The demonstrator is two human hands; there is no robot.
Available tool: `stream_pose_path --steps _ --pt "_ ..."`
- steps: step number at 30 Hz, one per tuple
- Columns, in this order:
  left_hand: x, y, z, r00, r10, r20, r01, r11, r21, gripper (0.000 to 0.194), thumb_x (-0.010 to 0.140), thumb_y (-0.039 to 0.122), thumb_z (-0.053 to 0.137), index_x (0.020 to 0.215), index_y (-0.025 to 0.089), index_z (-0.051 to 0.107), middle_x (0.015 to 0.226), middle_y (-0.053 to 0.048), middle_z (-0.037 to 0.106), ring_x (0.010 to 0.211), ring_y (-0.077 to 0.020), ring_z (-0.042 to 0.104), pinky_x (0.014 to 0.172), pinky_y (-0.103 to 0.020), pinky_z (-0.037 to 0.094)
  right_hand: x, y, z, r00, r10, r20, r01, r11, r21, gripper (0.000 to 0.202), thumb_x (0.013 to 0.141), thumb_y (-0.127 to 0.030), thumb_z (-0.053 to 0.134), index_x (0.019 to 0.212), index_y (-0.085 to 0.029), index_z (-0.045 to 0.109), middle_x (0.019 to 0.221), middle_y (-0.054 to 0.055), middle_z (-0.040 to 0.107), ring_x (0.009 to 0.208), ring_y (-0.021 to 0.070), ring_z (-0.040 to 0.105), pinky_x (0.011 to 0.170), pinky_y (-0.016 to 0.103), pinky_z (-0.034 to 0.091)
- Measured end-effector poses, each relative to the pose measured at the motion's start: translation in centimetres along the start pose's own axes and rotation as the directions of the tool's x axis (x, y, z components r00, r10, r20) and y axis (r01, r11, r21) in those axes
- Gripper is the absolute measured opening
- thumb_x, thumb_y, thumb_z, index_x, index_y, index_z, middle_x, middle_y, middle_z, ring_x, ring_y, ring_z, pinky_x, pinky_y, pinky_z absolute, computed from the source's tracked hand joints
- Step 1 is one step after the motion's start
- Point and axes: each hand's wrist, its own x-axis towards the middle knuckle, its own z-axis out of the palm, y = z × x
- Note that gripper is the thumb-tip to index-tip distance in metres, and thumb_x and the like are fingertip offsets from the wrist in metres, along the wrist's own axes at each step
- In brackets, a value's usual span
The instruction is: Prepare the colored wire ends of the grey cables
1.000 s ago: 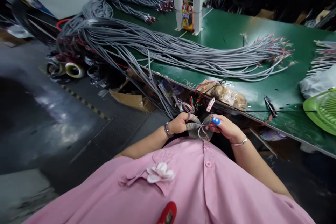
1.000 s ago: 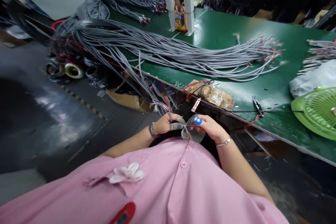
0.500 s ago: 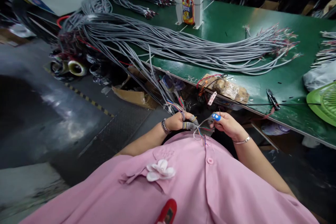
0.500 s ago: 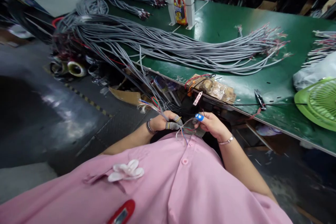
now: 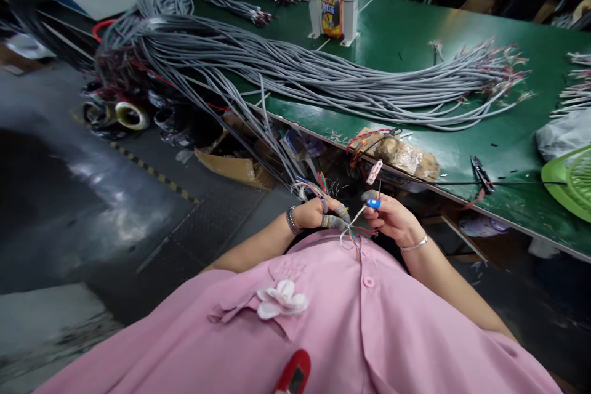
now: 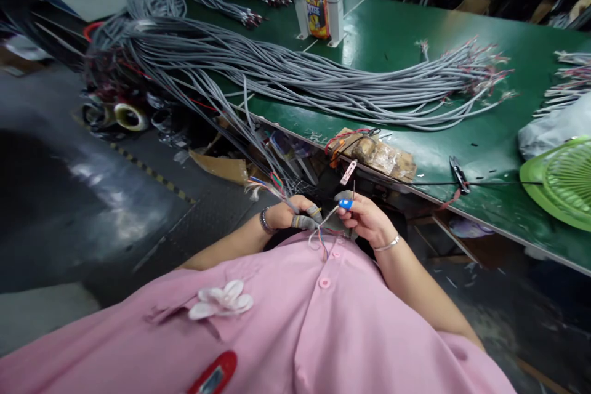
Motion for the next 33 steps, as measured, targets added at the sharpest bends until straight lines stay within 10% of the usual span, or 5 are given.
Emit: stream_pose_path --steps 5,13,33 --pt "-0.3 -0.5 -0.1 0.997 -0.046 -0.065 0.034 0.985 -0.167 0.035 0.073 0.045 0.079 0.084 0.012 0.078 0.069 -0.01 0.07 0.055 -0.0141 0.06 0.052 -0.023 0.048 0.5 -0.7 -1.5 0.978 -0.128 -0.164 0.157 0.972 0.176 0.029 0.068 -0.026 0.078 0.075 -0.021 0.051 0.065 -0.004 0.051 0.05 0.0062 0.038 0.036 0.014 0.022" --pt "1.4 -0.3 -0.1 0.903 -0.011 -0.429 -0.09 0.972 -0.215 0.041 0.073 0.048 0.079 0.088 0.01 0.073 0.06 -0.003 0.063 0.049 -0.0076 0.052 0.046 -0.017 0.04 2.0 -0.6 -2.2 0.95 -0.219 -0.222 0.215 0.976 -0.043 0.045 0.078 -0.063 0.067 0.076 -0.02 0.053 0.067 -0.003 0.056 0.041 0.004 0.016 0.033 0.018 0.01" --pt "5.2 -0.9 -0.3 0.871 -0.054 -0.488 -0.068 0.971 -0.229 0.038 0.076 0.045 0.077 0.089 0.011 0.069 0.065 -0.001 0.062 0.054 -0.0074 0.054 0.047 -0.017 0.038 4.3 -2.4 0.3 0.892 -0.379 -0.246 0.354 0.925 -0.141 0.042 0.075 -0.057 0.074 0.072 -0.019 0.055 0.056 -0.006 0.046 0.041 0.0048 0.023 0.036 0.018 0.023"
